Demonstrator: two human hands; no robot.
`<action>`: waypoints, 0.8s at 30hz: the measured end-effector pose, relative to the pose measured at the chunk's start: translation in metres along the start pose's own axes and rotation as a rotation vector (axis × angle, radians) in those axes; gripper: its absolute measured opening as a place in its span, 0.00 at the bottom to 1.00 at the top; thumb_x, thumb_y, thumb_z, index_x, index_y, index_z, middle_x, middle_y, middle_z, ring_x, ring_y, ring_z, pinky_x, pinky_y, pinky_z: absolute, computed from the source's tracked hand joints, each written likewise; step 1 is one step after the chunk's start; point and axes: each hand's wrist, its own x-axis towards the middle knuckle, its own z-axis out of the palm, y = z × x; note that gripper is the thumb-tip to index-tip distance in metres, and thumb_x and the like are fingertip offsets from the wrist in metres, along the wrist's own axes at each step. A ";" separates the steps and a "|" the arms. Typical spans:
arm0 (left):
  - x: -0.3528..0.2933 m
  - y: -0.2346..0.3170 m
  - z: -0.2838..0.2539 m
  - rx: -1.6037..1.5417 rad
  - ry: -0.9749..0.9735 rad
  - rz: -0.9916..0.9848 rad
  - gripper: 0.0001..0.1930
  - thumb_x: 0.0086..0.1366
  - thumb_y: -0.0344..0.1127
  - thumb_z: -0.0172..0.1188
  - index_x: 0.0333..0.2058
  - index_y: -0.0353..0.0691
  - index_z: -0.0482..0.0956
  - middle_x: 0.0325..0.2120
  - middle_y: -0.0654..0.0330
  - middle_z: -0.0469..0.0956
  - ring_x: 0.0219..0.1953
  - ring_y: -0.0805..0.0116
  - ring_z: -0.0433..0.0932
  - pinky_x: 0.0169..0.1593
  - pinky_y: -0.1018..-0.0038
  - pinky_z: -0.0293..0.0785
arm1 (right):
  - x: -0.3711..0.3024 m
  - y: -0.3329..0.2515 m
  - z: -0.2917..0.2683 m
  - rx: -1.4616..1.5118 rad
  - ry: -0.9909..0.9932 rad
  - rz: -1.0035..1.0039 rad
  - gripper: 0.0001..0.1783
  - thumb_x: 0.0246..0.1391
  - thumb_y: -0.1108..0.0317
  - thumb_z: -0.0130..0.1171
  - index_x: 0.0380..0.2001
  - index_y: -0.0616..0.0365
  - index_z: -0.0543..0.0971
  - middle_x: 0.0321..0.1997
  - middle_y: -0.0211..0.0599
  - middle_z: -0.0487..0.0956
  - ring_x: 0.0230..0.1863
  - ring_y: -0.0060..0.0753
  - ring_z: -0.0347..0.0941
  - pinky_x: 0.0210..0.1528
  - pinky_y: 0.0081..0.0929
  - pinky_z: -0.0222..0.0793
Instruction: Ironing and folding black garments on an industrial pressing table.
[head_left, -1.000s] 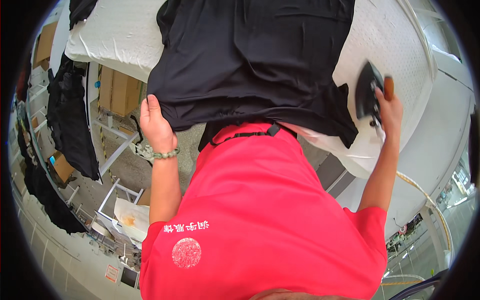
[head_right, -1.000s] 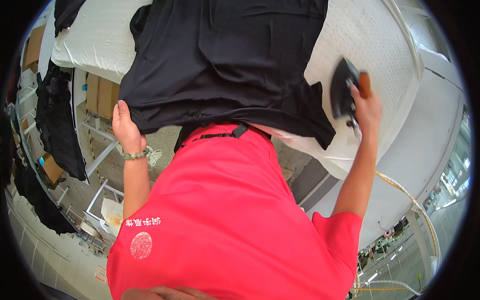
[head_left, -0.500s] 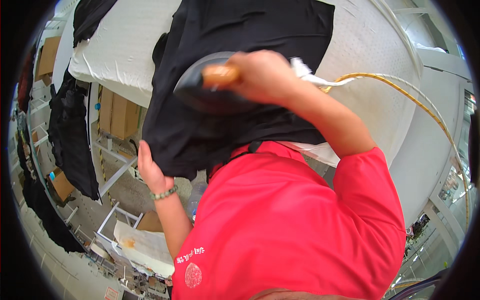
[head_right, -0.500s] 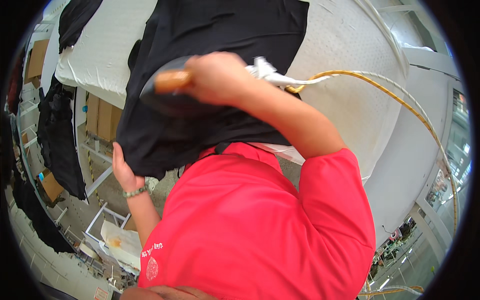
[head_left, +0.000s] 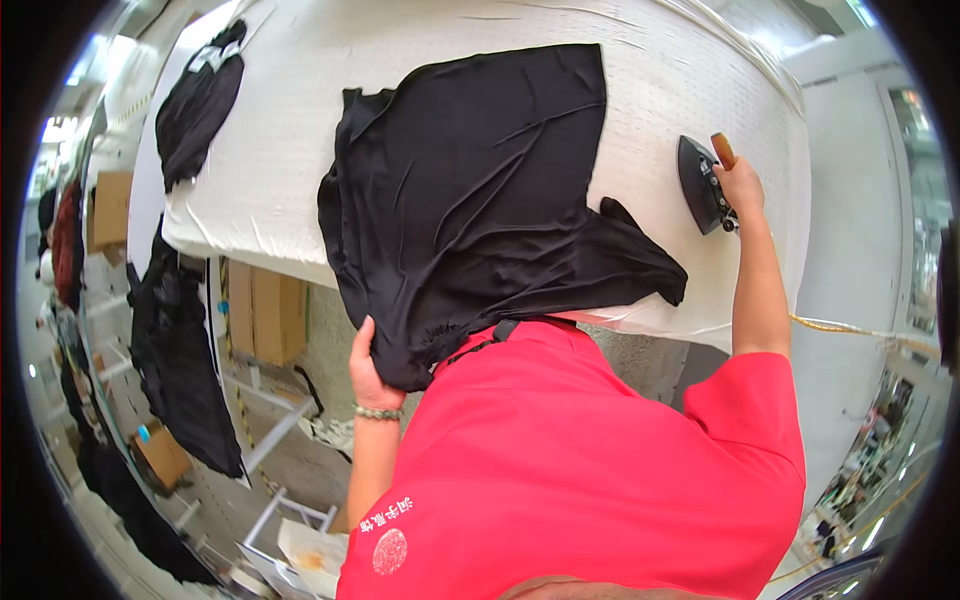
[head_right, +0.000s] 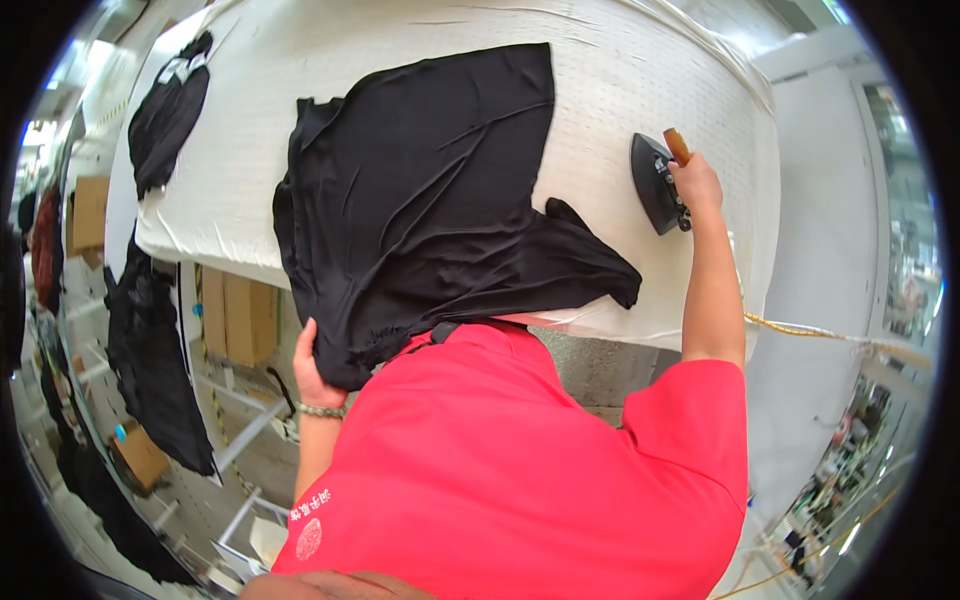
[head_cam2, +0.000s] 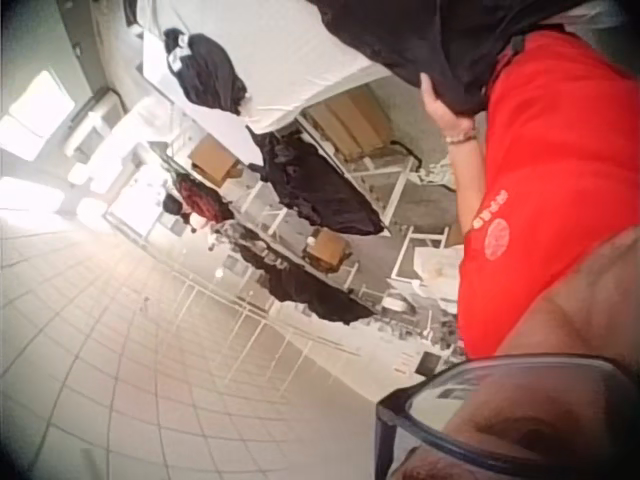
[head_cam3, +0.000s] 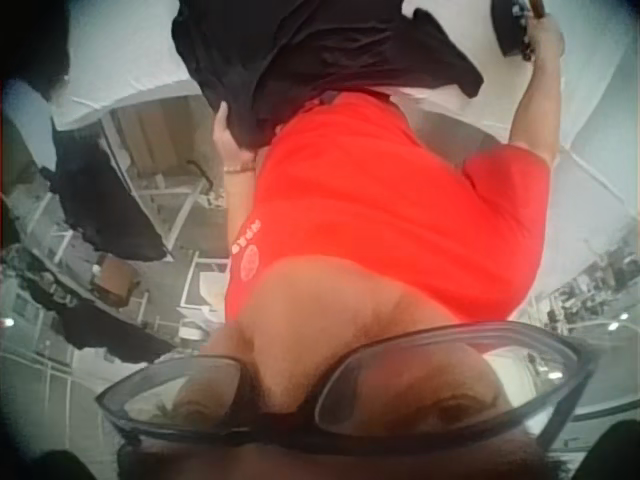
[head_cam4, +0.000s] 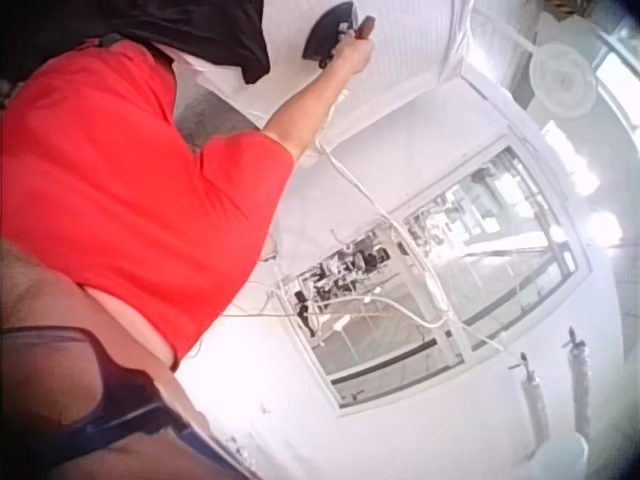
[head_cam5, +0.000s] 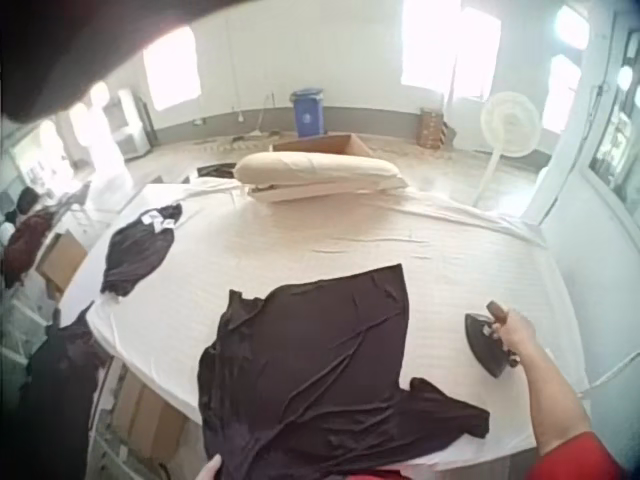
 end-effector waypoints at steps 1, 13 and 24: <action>0.004 0.010 0.013 0.063 -0.019 0.045 0.27 0.77 0.47 0.49 0.63 0.29 0.70 0.63 0.49 0.75 0.63 0.53 0.75 0.69 0.57 0.68 | -0.007 -0.001 -0.004 0.008 0.010 0.003 0.25 0.62 0.51 0.63 0.53 0.58 0.77 0.45 0.48 0.85 0.50 0.55 0.81 0.52 0.48 0.74; -0.009 0.048 0.064 0.132 -0.386 0.326 0.28 0.79 0.48 0.47 0.63 0.28 0.69 0.63 0.48 0.74 0.64 0.52 0.73 0.69 0.57 0.66 | -0.313 -0.101 0.165 1.678 -1.276 0.237 0.28 0.70 0.45 0.53 0.58 0.58 0.78 0.56 0.46 0.83 0.53 0.45 0.82 0.59 0.46 0.76; -0.257 0.124 -0.159 -0.181 -0.071 0.977 0.20 0.76 0.48 0.53 0.49 0.35 0.81 0.49 0.54 0.84 0.53 0.58 0.81 0.60 0.59 0.74 | -0.413 -0.272 0.130 1.638 -1.548 -0.085 0.18 0.72 0.57 0.51 0.50 0.58 0.82 0.47 0.39 0.87 0.46 0.38 0.84 0.51 0.38 0.79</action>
